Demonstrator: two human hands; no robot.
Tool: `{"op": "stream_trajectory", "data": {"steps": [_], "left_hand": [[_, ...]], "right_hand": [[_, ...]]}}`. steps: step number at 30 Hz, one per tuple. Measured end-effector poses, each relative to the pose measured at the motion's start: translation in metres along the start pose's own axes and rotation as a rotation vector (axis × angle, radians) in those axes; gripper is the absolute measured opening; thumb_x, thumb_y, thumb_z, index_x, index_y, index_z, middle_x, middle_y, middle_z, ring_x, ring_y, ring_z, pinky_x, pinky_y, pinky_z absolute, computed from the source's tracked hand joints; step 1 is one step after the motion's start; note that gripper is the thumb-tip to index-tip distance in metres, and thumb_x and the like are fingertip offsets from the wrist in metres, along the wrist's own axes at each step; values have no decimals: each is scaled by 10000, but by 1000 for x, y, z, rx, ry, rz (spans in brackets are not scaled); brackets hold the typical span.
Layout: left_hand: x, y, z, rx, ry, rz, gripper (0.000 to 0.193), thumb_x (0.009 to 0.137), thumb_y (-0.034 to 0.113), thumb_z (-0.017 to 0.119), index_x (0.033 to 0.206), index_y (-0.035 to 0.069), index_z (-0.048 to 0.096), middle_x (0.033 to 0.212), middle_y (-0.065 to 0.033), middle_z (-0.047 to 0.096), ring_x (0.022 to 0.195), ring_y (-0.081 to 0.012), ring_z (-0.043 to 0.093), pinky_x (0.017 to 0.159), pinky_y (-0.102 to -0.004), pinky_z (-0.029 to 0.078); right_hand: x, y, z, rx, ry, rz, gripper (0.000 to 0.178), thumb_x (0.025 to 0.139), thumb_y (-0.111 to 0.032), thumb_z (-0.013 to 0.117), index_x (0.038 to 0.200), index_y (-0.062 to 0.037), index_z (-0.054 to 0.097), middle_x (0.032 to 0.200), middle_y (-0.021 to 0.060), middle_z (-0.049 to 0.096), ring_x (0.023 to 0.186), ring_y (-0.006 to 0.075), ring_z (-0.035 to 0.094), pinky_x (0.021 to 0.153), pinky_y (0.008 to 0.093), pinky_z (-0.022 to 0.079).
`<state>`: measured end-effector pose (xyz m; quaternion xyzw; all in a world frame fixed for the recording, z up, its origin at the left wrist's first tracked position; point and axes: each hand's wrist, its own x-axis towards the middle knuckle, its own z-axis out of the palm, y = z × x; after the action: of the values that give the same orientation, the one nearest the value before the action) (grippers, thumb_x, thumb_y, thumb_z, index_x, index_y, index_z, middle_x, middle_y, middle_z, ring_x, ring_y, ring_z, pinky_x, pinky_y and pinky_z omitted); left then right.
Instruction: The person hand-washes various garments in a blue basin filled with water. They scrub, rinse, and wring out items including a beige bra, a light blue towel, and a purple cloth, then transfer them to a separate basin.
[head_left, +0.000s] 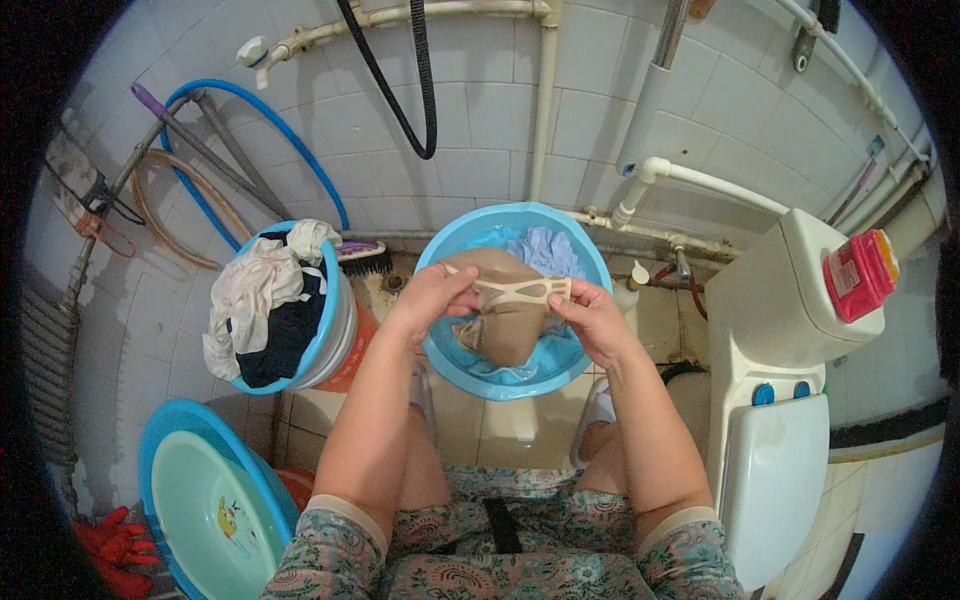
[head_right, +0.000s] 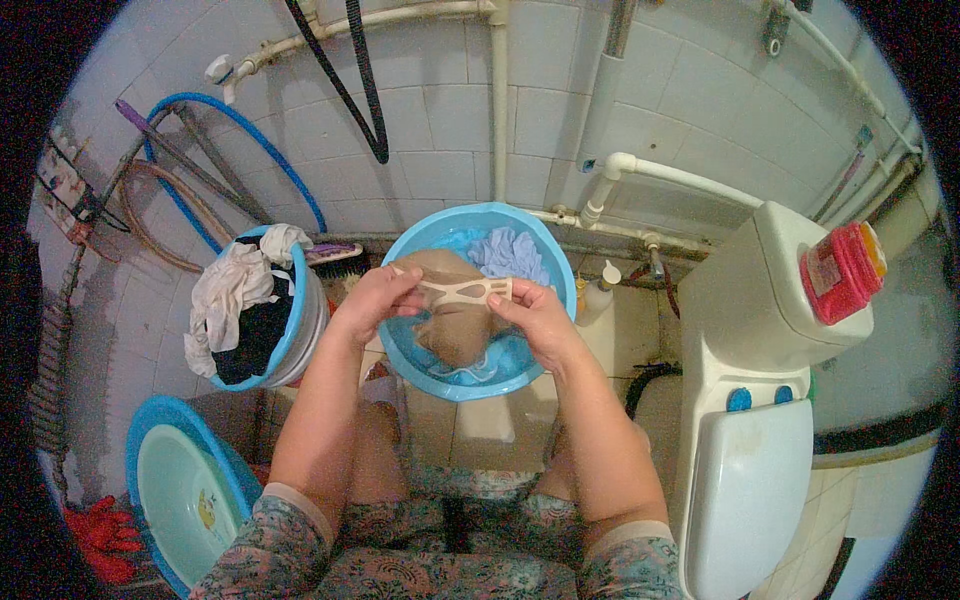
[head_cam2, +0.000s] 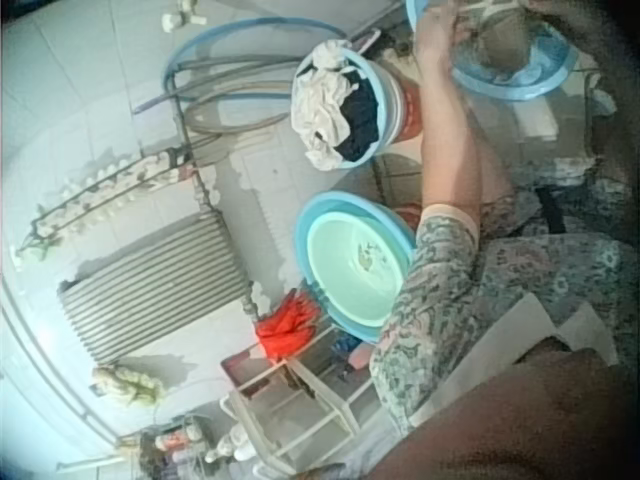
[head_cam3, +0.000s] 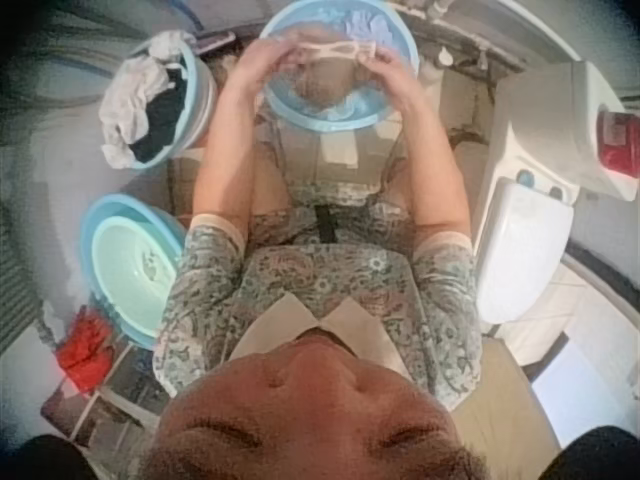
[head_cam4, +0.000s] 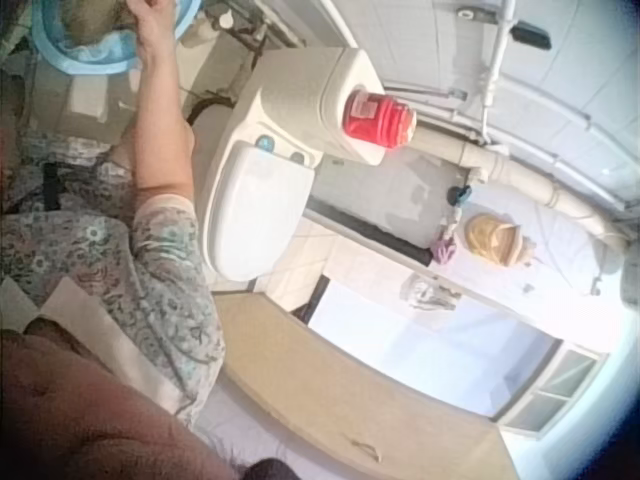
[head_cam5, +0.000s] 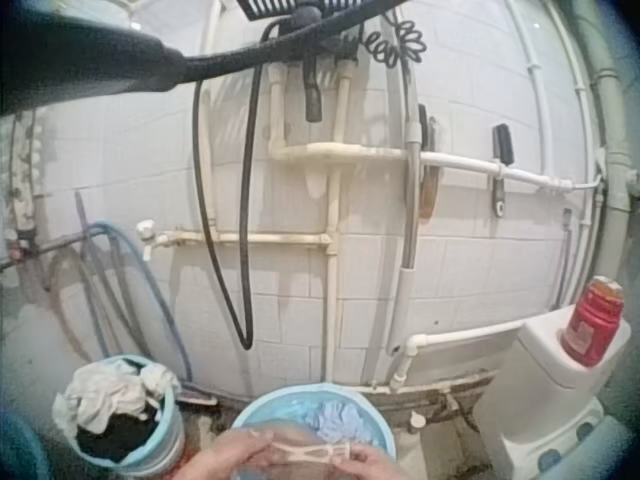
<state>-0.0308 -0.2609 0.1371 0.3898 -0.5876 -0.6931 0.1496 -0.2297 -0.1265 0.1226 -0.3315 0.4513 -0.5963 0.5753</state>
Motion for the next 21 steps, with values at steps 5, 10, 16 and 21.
{"op": "stream_trajectory", "data": {"steps": [5,10,16,21], "left_hand": [[-14,14,12,940,273,109,390,796,292,632,1060,15,555,1094,-171,569,972,-270,574,808,-381,456],[-22,6,41,766,215,773,487,726,280,682,1133,57,535,1154,-186,531,1050,-301,527,931,-395,365],[6,-10,37,943,-29,407,415,778,247,633,1121,27,557,1076,-138,599,1022,-262,553,927,-391,371],[-4,2,28,114,-73,336,324,845,268,573,1046,14,579,1013,-95,619,972,-217,575,813,-350,458]], "right_hand": [[-1,-4,-2,-67,-52,41,262,840,-67,546,1090,8,572,1025,52,612,923,112,559,825,254,428],[-1,-4,1,-7,-117,85,300,826,-29,538,1124,10,548,1054,58,603,933,116,567,828,243,438],[3,-6,7,-180,-71,81,369,805,-26,572,1169,-6,514,1075,59,592,938,132,572,860,258,436],[11,-2,-11,-178,92,-136,599,772,-88,644,1300,-40,365,1267,113,453,1124,167,459,910,278,405]]}}
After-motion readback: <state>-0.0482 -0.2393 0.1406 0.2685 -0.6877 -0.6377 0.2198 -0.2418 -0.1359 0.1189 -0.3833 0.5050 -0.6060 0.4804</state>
